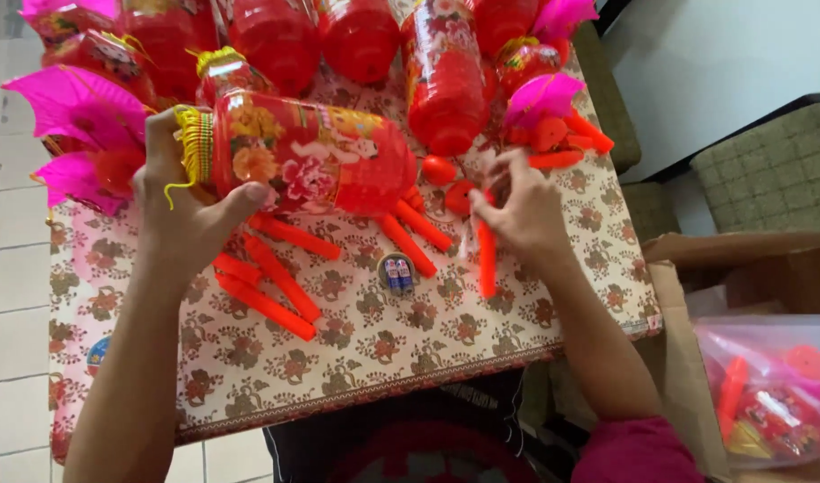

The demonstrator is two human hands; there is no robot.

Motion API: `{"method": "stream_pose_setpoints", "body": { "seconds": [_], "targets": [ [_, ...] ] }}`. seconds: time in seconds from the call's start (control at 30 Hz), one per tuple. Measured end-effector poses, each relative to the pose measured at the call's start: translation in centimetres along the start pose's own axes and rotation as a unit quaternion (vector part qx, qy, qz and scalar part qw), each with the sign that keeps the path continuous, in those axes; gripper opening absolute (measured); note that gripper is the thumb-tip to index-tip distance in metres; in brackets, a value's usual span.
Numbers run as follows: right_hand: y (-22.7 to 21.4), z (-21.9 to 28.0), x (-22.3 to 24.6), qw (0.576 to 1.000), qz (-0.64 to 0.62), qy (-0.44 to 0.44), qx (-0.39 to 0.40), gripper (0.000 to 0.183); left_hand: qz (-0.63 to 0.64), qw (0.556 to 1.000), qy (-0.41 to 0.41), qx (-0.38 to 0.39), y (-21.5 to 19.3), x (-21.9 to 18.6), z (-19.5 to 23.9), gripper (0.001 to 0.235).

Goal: Assembling decorative lanterns by attaching sticks, inserting components, wrapping them in tissue paper, and packing them into plastic bags and a cardboard box.

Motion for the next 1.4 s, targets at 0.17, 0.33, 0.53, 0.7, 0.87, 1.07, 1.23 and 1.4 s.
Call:
{"method": "stream_pose_setpoints", "body": {
  "seconds": [0.17, 0.33, 0.53, 0.7, 0.87, 1.07, 1.23, 1.4],
  "targets": [
    [-1.8, 0.6, -0.6, 0.958, -0.142, -0.187, -0.164, 0.037, -0.202, 0.977, -0.058, 0.046, 1.1, 1.7, 1.0, 0.08],
    [-2.5, 1.2, 0.1, 0.918, -0.27, -0.254, -0.144, 0.027, -0.115, 0.979, -0.137, 0.097, 1.6, -0.5, 0.4, 0.065],
    [-1.8, 1.3, 0.3, 0.858, -0.431, -0.28, -0.021, 0.017, -0.188, 0.975, -0.074, 0.091, 1.1, -0.5, 0.2, 0.084],
    [-1.7, 1.5, 0.3, 0.829, -0.485, -0.277, -0.007, 0.025, -0.181, 0.977, -0.045, 0.104, 1.5, -0.9, 0.7, 0.075],
    [-1.6, 1.6, 0.5, 0.856, -0.431, -0.285, -0.017, 0.012, -0.437, 0.896, 0.03, 0.069, 1.9, 0.7, 1.6, 0.076],
    [-0.4, 1.5, 0.9, 0.917, -0.209, -0.336, -0.047, 0.011, -0.495, 0.861, 0.043, 0.105, 2.7, 0.4, 1.2, 0.076],
    [-0.5, 1.8, 1.6, 0.912, -0.233, -0.337, 0.022, 0.025, -0.464, 0.878, 0.05, 0.11, 3.2, 0.9, 1.2, 0.079],
    [-0.2, 2.4, 1.9, 0.895, -0.263, -0.35, 0.079, 0.036, -0.52, 0.842, 0.14, 0.021, 4.5, -0.5, 1.1, 0.067]
  ]
}}
Point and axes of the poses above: each hand's wrist, its own z-axis away from the middle knuckle, its own y-axis out of the palm, x = y × z, the point moved 5 cm from there along -z, towards the middle knuckle, and after that the axes turned 3 degrees about z, right-handed, at the moved point
